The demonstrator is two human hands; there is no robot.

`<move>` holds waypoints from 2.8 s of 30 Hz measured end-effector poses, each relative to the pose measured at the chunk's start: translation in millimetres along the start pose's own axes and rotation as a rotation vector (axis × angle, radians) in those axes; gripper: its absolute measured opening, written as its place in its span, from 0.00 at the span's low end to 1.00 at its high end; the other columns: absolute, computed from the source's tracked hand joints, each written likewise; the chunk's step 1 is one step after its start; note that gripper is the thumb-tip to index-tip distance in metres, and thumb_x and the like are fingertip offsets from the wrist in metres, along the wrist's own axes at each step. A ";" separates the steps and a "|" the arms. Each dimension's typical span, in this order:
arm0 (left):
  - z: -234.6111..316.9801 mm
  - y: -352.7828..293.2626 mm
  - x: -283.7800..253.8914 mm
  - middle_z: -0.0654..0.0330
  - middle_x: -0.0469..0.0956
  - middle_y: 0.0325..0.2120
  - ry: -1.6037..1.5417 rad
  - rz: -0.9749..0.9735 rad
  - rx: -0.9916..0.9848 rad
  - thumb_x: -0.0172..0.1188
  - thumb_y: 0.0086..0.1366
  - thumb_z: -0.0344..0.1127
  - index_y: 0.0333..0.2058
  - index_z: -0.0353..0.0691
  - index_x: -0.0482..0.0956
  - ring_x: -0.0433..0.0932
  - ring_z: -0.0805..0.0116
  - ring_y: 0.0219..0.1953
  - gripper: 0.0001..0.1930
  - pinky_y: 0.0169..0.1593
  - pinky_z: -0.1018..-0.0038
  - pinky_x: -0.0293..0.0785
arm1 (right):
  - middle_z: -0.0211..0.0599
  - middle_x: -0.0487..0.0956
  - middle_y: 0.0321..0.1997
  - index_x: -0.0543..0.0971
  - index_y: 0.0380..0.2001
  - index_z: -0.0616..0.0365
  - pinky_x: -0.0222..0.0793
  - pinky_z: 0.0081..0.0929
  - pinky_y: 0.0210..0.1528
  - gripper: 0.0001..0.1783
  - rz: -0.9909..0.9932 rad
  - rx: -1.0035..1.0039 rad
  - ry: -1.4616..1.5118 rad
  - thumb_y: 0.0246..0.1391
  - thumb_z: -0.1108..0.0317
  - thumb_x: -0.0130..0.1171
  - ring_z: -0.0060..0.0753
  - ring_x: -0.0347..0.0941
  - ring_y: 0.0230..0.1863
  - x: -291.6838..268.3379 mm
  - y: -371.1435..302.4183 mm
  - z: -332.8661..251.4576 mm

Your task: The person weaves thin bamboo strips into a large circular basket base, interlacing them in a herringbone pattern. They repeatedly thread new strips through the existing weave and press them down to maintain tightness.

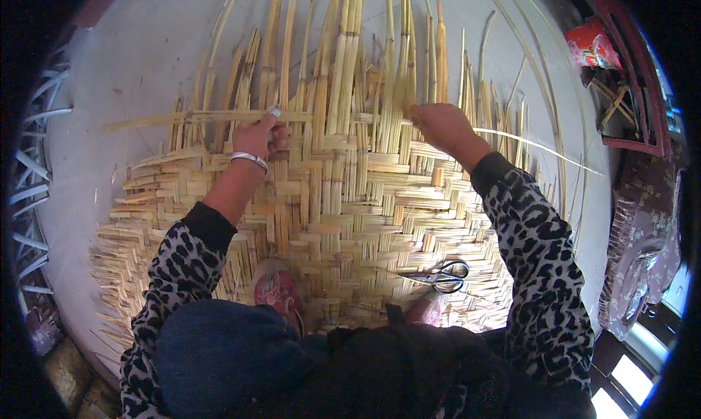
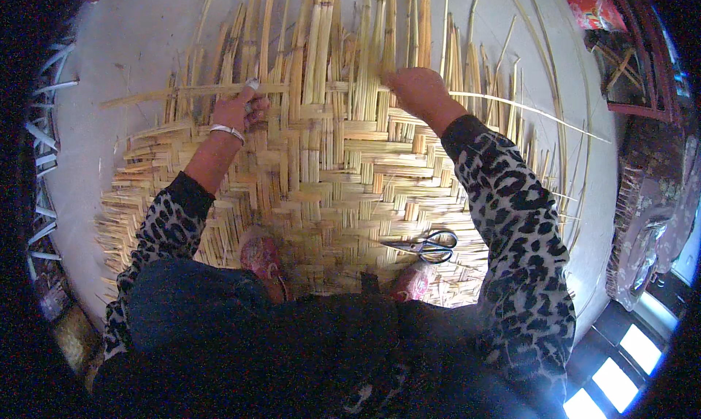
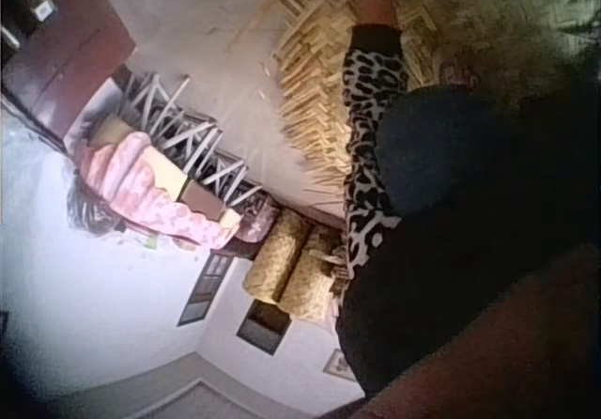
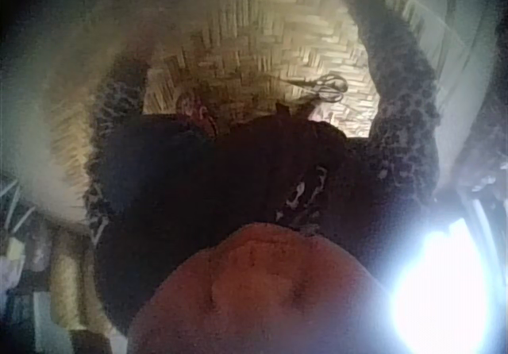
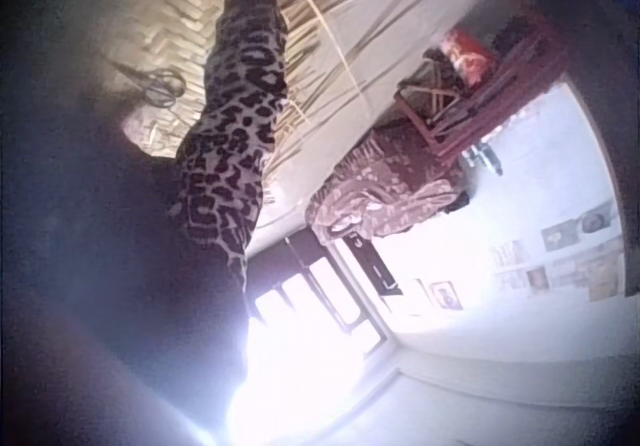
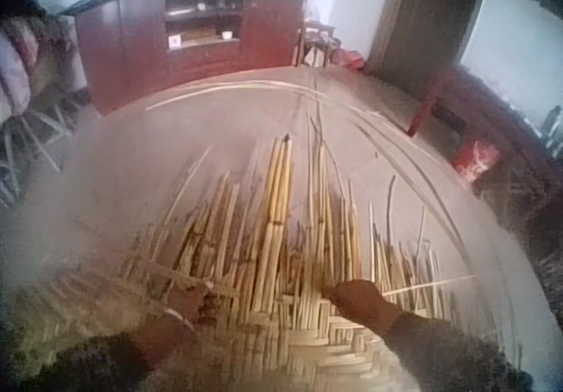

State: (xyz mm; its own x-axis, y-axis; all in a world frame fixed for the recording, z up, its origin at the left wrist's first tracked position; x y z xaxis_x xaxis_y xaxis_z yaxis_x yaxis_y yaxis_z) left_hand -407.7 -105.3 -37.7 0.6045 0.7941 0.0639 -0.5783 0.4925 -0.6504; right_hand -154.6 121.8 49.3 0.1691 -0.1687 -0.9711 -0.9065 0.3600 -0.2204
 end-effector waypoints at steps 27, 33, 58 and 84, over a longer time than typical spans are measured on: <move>-13.0 -16.1 -33.6 0.55 0.79 0.39 -0.041 -0.058 0.176 0.60 0.66 0.39 0.42 0.36 0.75 0.79 0.62 0.42 0.13 0.37 0.66 0.78 | 0.52 0.78 0.42 0.76 0.38 0.57 0.69 0.50 0.45 0.18 -0.155 -0.008 0.366 0.58 0.52 0.53 0.59 0.73 0.46 44.0 6.5 6.3; -27.4 -6.3 -48.0 0.54 0.79 0.32 -0.627 0.022 -0.107 0.58 0.66 0.38 0.38 0.36 0.72 0.82 0.56 0.33 0.11 0.34 0.63 0.82 | 0.50 0.81 0.42 0.78 0.44 0.59 0.72 0.39 0.49 0.23 -0.202 0.257 0.552 0.56 0.50 0.59 0.50 0.78 0.45 67.1 -5.0 35.7; -42.0 -13.0 -77.9 0.50 0.78 0.32 -0.463 0.176 -0.081 0.57 0.68 0.34 0.40 0.34 0.70 0.83 0.54 0.39 0.10 0.33 0.67 0.83 | 0.47 0.81 0.37 0.79 0.39 0.54 0.72 0.47 0.45 0.20 -0.227 0.182 0.257 0.54 0.50 0.56 0.54 0.77 0.42 33.4 -1.7 2.1; 70.5 3.4 -56.5 0.58 0.78 0.46 0.249 -0.489 0.445 0.55 0.69 0.36 0.51 0.36 0.73 0.78 0.64 0.50 0.15 0.56 0.68 0.76 | 0.44 0.78 0.31 0.80 0.33 0.56 0.71 0.43 0.39 0.14 0.133 0.030 0.498 0.53 0.56 0.60 0.51 0.76 0.36 -2.1 100.6 -181.4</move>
State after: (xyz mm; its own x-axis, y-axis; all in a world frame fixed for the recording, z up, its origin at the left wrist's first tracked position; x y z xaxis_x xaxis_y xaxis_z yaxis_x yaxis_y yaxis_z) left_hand -482.5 -123.4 9.9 0.9290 0.3653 0.0598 -0.3452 0.9132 -0.2168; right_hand -316.3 -8.1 45.8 -0.1579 -0.5335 -0.8309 -0.8950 0.4328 -0.1077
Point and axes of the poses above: each hand's wrist, its own y-axis towards the middle knuckle, its own x-axis out of the palm, z = x × y, the point moved 8 cm from there along y, towards the middle knuckle
